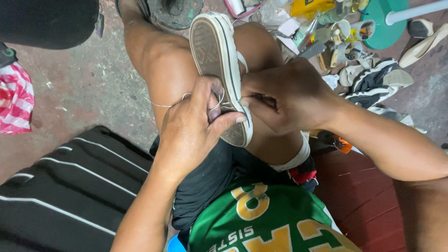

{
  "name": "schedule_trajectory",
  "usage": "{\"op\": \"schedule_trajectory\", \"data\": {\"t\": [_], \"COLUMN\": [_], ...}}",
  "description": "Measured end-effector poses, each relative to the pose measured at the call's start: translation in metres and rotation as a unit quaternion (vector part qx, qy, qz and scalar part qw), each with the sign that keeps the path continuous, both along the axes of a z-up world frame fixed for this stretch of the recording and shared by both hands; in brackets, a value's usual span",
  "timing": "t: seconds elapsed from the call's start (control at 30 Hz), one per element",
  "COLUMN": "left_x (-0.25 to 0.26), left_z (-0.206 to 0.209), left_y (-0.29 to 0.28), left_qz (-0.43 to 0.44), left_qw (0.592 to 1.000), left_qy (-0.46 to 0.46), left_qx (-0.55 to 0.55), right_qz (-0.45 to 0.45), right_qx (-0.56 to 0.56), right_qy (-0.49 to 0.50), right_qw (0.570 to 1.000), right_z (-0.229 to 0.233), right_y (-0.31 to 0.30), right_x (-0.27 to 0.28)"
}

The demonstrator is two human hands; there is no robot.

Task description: The person is repairing a white canvas shoe by hand-sewing the sole to the upper. They use a needle and white thread, repeatedly pushing the needle through the shoe's edge and pulling the thread tight to secure the sole.

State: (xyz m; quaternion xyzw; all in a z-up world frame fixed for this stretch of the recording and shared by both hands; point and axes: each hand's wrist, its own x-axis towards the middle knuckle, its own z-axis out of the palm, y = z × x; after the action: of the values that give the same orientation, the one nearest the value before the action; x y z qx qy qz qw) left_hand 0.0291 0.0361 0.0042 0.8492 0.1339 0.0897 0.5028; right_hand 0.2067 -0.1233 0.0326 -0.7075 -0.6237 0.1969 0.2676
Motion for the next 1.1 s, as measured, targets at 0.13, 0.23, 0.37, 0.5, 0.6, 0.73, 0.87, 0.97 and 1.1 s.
{"op": "schedule_trajectory", "data": {"t": [0.13, 0.23, 0.37, 0.5, 0.6, 0.73, 0.87, 0.97, 1.1], "left_x": [-0.009, -0.030, -0.047, -0.047, -0.039, -0.048, -0.043, -0.035, -0.024], "left_z": [-0.005, -0.004, -0.003, 0.004, 0.004, -0.005, -0.016, -0.012, 0.002], "left_y": [-0.002, 0.005, 0.013, -0.002, -0.009, -0.015, -0.020, -0.022, -0.032], "left_qz": [0.055, 0.181, 0.310, 0.142, 0.088, 0.125, 0.179, 0.189, 0.167], "left_qw": [0.994, 0.964, 0.946, 0.975, 0.975, 0.989, 0.860, 0.831, 0.975], "left_qy": [0.033, -0.020, -0.068, -0.108, -0.091, -0.064, -0.122, -0.072, -0.066], "left_qx": [-0.084, -0.193, -0.067, 0.130, 0.183, -0.053, -0.463, -0.518, -0.133], "right_qz": [-0.015, -0.023, -0.017, -0.027, -0.032, -0.011, -0.022, -0.017, -0.014], "right_qx": [-0.003, -0.023, -0.028, -0.051, -0.054, -0.040, -0.048, -0.038, -0.006], "right_qy": [0.037, 0.104, 0.138, 0.131, 0.130, 0.154, 0.118, 0.092, 0.072], "right_qw": [0.999, 0.994, 0.990, 0.990, 0.990, 0.987, 0.992, 0.995, 0.997], "right_z": [-0.002, -0.004, -0.005, 0.006, 0.016, 0.029, 0.037, 0.040, 0.037], "right_y": [-0.003, -0.006, -0.015, -0.003, 0.006, 0.013, 0.020, 0.022, 0.020], "right_x": [0.000, 0.008, 0.008, 0.003, -0.001, -0.007, -0.014, -0.021, -0.021]}}
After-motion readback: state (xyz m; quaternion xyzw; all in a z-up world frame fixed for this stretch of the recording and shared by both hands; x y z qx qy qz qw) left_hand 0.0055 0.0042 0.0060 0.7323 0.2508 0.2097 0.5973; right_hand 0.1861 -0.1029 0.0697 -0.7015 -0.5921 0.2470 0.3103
